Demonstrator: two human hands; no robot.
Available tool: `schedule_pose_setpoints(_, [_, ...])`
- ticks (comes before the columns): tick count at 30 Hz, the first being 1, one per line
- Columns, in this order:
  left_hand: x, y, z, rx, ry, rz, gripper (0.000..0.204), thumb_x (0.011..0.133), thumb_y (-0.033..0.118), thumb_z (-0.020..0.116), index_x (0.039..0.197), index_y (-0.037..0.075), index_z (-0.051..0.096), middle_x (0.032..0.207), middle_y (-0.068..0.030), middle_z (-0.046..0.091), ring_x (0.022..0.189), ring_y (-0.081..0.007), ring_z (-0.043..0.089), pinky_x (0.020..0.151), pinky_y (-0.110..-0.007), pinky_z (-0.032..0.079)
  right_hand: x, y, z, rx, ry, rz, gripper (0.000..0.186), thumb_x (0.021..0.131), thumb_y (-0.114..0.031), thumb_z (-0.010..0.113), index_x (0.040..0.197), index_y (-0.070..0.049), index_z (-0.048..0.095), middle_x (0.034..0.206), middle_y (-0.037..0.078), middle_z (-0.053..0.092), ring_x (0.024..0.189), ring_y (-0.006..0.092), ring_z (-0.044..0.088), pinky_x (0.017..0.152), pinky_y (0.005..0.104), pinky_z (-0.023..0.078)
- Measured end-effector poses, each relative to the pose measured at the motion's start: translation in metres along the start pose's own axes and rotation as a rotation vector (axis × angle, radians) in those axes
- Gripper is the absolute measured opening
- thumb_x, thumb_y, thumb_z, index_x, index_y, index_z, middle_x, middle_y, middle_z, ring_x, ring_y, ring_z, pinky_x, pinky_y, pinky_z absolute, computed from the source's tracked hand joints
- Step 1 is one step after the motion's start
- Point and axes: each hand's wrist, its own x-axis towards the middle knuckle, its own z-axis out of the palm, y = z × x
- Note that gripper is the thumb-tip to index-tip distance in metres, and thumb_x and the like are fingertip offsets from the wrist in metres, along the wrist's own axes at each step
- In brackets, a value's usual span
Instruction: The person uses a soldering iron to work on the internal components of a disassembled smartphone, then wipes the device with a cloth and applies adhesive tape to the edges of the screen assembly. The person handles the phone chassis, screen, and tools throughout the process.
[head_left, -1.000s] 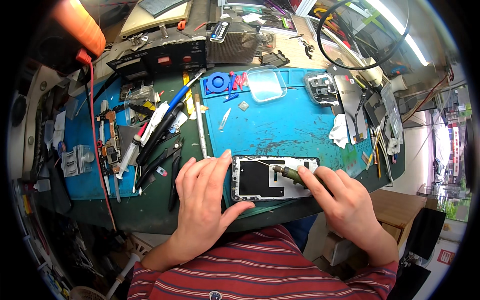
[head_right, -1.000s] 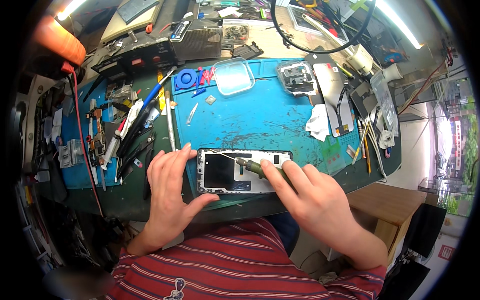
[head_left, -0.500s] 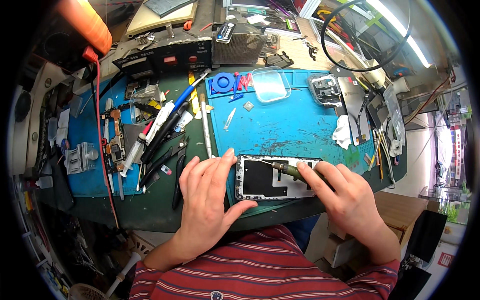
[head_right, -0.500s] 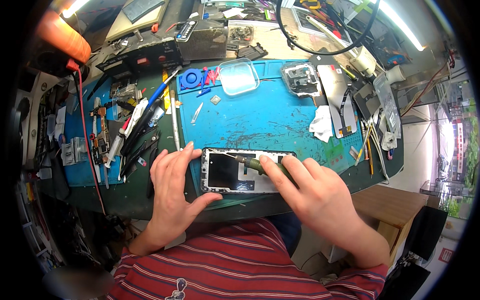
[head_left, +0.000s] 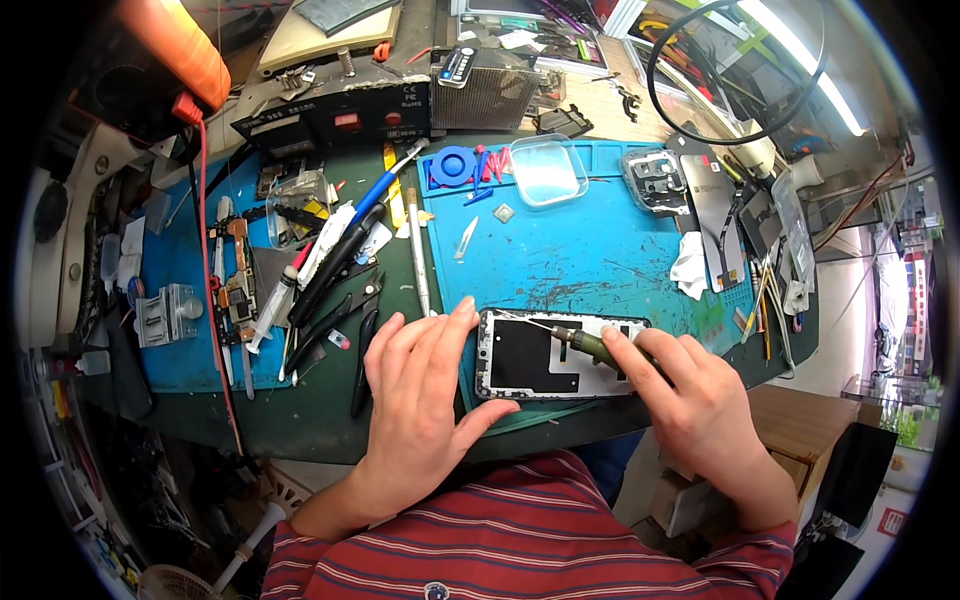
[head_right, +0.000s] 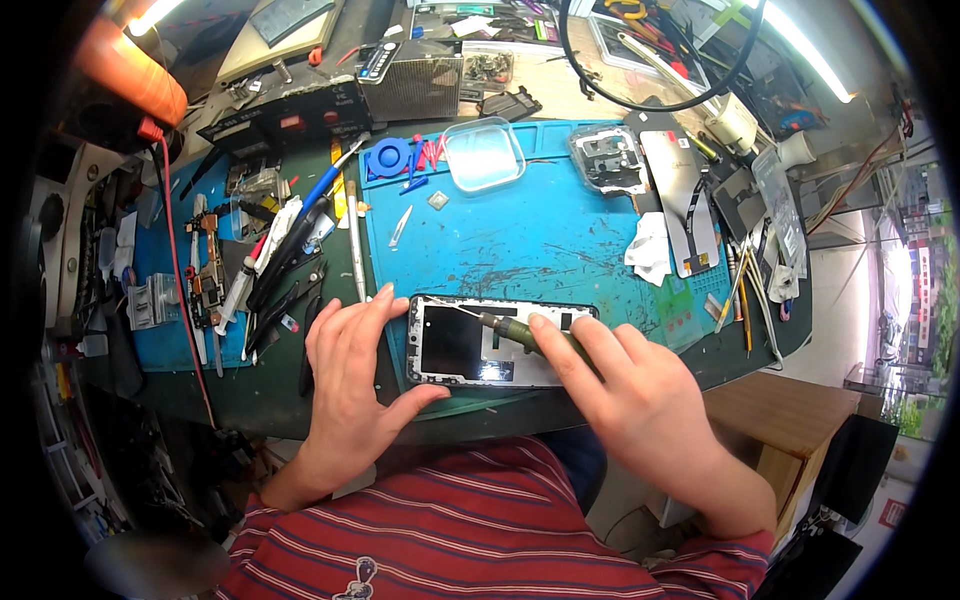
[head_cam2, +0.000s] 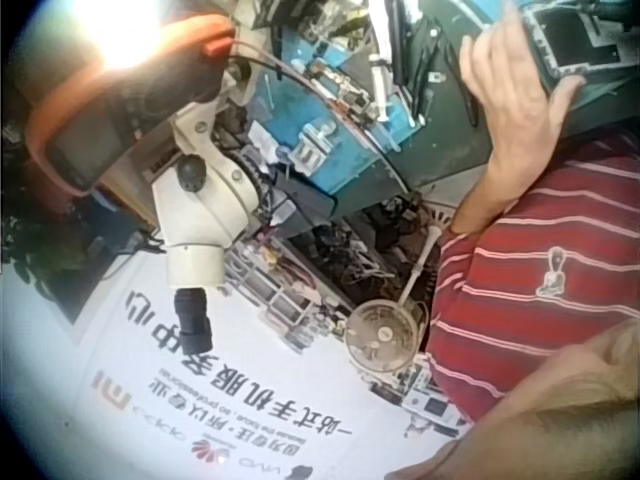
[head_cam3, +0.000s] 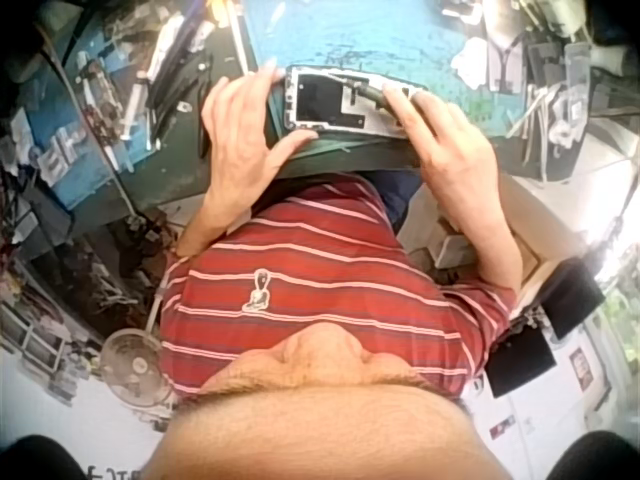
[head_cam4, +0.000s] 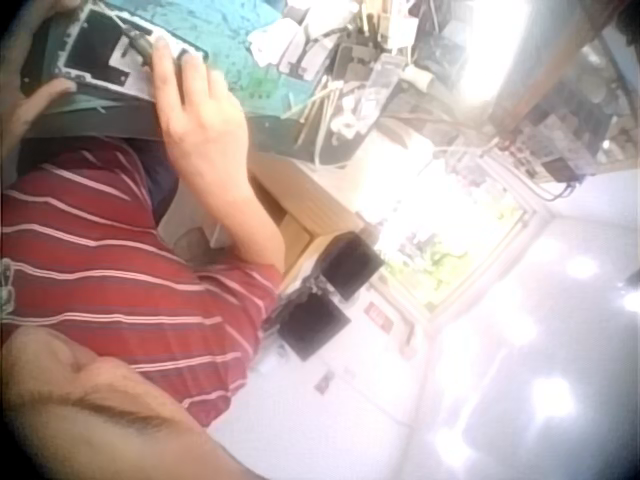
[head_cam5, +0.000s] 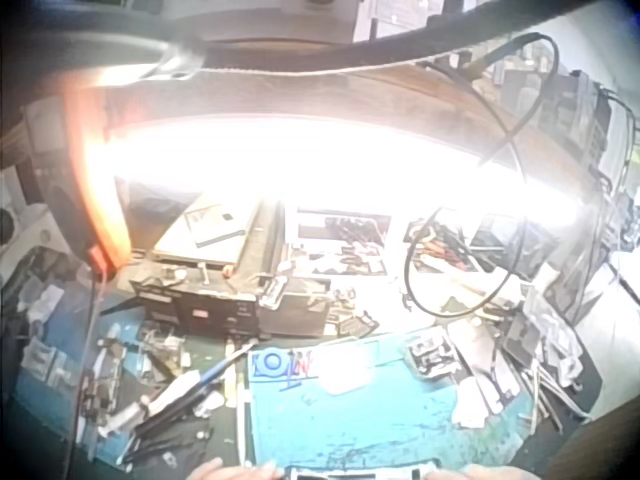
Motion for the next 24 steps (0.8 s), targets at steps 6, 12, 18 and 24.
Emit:
schedule_pose_setpoints(6, [-0.001, 0.000, 0.000, -0.002, -0.006, 0.000, 0.105, 0.072, 0.031, 0.093, 0.156, -0.001, 0.039, 0.137, -0.0112, 0.065, 0.130, -0.0299, 0.054, 0.120, -0.056, 0.028, -0.010, 0.004, -0.008, -0.029, -0.018, 0.019, 0.066, 0.078, -0.005, 0.069, 0.143, -0.007, 0.063, 0.107, 0.008, 0.061, 0.080, 0.0201, 0.059, 0.066, 0.0314, 0.052])
schedule_pose_setpoints(12, [0.000, 0.000, 0.000, -0.004, -0.012, -0.002, 0.105, 0.073, 0.031, 0.093, 0.157, -0.001, 0.039, 0.138, -0.0113, 0.065, 0.131, -0.0297, 0.054, 0.121, -0.056, 0.027, -0.004, -0.004, 0.002, -0.025, 0.012, 0.002, 0.066, 0.078, -0.005, 0.069, 0.144, -0.007, 0.063, 0.106, 0.007, 0.060, 0.079, 0.0194, 0.058, 0.065, 0.0308, 0.052])
schedule_pose_setpoints(18, [0.000, 0.000, 0.000, -0.011, -0.011, -0.013, 0.105, 0.073, 0.031, 0.093, 0.157, 0.000, 0.039, 0.137, -0.0110, 0.065, 0.131, -0.0293, 0.054, 0.121, -0.056, 0.027, -0.006, -0.004, 0.003, -0.017, 0.010, -0.012, 0.067, 0.078, -0.005, 0.068, 0.144, -0.005, 0.062, 0.107, 0.008, 0.060, 0.079, 0.0197, 0.057, 0.065, 0.0311, 0.052])
schedule_pose_setpoints(24, [0.000, 0.000, 0.000, -0.006, -0.009, -0.013, 0.105, 0.072, 0.031, 0.093, 0.157, 0.000, 0.039, 0.137, -0.0110, 0.066, 0.131, -0.0291, 0.054, 0.121, -0.055, 0.027, -0.004, -0.009, 0.007, 0.000, 0.009, -0.019, 0.067, 0.078, -0.005, 0.067, 0.145, -0.003, 0.061, 0.107, 0.008, 0.059, 0.079, 0.0201, 0.057, 0.065, 0.0309, 0.052])
